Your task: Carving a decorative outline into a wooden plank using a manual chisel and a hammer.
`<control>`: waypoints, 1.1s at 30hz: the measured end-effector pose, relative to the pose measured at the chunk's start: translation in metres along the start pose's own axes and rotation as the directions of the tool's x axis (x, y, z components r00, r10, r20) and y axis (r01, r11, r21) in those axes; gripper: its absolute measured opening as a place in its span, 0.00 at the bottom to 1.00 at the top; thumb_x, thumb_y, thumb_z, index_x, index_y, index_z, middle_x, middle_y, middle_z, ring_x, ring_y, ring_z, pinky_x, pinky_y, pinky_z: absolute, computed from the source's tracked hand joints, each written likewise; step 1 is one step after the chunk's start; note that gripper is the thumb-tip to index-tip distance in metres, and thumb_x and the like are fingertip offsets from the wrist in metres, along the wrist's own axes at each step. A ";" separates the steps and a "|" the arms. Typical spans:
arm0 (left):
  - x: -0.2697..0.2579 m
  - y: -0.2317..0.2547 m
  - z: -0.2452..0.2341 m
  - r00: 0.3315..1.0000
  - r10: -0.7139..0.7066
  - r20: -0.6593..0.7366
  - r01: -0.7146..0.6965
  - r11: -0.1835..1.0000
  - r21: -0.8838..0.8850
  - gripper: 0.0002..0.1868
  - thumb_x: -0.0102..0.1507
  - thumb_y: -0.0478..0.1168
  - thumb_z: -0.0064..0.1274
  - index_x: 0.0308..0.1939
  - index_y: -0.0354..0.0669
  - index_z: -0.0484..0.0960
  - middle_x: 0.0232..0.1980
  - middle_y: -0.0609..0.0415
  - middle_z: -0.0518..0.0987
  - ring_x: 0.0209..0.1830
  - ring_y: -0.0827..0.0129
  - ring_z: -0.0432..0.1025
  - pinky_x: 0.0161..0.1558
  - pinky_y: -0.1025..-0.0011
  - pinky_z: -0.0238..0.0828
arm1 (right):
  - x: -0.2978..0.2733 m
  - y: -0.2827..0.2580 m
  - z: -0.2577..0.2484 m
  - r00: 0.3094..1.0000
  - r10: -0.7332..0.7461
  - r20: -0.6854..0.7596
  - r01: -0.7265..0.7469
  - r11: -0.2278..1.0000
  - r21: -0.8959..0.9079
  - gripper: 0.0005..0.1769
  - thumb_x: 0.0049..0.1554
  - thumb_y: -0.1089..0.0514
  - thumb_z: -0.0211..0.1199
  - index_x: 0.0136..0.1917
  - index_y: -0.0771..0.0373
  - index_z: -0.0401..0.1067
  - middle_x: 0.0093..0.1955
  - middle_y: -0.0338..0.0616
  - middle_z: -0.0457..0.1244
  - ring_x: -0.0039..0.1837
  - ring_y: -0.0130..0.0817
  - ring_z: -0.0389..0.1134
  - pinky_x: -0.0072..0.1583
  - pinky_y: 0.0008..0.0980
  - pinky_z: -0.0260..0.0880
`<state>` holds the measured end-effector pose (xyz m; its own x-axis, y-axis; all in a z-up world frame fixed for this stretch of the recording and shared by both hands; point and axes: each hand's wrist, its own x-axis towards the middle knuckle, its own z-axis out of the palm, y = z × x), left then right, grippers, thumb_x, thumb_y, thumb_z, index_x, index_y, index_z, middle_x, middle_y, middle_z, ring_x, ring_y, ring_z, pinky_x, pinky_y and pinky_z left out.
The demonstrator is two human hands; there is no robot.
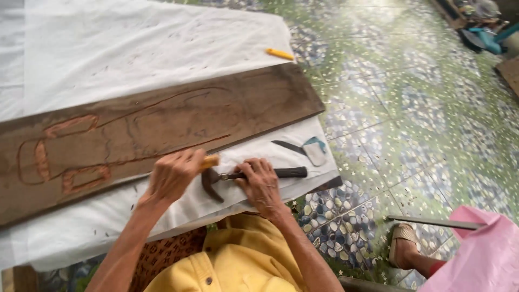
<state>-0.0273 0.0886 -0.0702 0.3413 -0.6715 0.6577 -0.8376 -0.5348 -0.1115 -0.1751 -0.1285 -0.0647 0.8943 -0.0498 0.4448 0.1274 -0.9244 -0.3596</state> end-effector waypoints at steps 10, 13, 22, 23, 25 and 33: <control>-0.063 -0.025 -0.013 0.956 -0.219 0.195 0.178 0.962 0.206 0.22 0.61 0.61 0.64 0.41 0.54 0.74 0.29 0.66 0.78 0.23 0.77 0.73 0.28 0.75 0.72 | -0.003 -0.014 -0.016 0.998 -0.027 -0.051 0.026 0.999 -0.029 0.14 0.61 0.50 0.64 0.56 0.57 0.70 0.54 0.46 0.62 0.54 0.43 0.60 0.57 0.41 0.61; -0.062 -0.026 -0.011 0.946 -0.248 0.210 0.208 0.958 0.195 0.20 0.62 0.57 0.64 0.43 0.53 0.72 0.31 0.65 0.79 0.22 0.75 0.72 0.27 0.74 0.71 | -0.004 -0.014 -0.016 0.997 -0.038 -0.066 0.036 0.999 -0.021 0.13 0.62 0.49 0.63 0.56 0.57 0.71 0.54 0.46 0.62 0.55 0.44 0.61 0.59 0.41 0.61; -0.061 -0.028 -0.010 0.943 -0.277 0.182 0.244 0.952 0.184 0.20 0.62 0.58 0.64 0.41 0.53 0.72 0.31 0.66 0.80 0.26 0.76 0.75 0.27 0.74 0.71 | -0.005 -0.013 -0.014 0.996 -0.041 -0.083 0.039 0.999 -0.022 0.13 0.62 0.50 0.64 0.56 0.57 0.71 0.53 0.46 0.61 0.55 0.44 0.61 0.60 0.42 0.61; -0.060 -0.028 -0.010 0.945 -0.277 0.174 0.248 0.954 0.168 0.20 0.63 0.58 0.63 0.41 0.53 0.72 0.31 0.66 0.80 0.25 0.75 0.74 0.27 0.74 0.70 | -0.005 -0.014 -0.015 0.996 -0.037 -0.081 0.036 0.999 -0.009 0.13 0.62 0.50 0.64 0.56 0.57 0.71 0.53 0.46 0.62 0.55 0.44 0.61 0.61 0.42 0.61; -0.063 -0.028 -0.008 0.946 -0.277 0.167 0.252 0.955 0.154 0.20 0.63 0.58 0.62 0.40 0.52 0.72 0.31 0.65 0.80 0.24 0.75 0.73 0.26 0.73 0.69 | -0.006 -0.014 -0.015 0.996 -0.032 -0.079 0.033 0.999 0.006 0.13 0.61 0.51 0.64 0.56 0.57 0.71 0.53 0.46 0.62 0.55 0.44 0.61 0.62 0.42 0.60; -0.065 -0.030 -0.007 0.953 -0.280 0.112 0.259 0.950 0.172 0.18 0.64 0.56 0.63 0.41 0.52 0.74 0.31 0.66 0.80 0.25 0.73 0.74 0.26 0.71 0.68 | -0.007 -0.013 -0.014 0.997 -0.027 -0.079 0.026 1.000 -0.005 0.13 0.62 0.49 0.63 0.56 0.57 0.70 0.53 0.46 0.62 0.54 0.44 0.60 0.61 0.42 0.60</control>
<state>-0.0276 0.1514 -0.1044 0.6075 -0.5478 0.5752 -0.6341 -0.7706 -0.0641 -0.1894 -0.1213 -0.0514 0.8541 -0.0548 0.5172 0.1485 -0.9273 -0.3436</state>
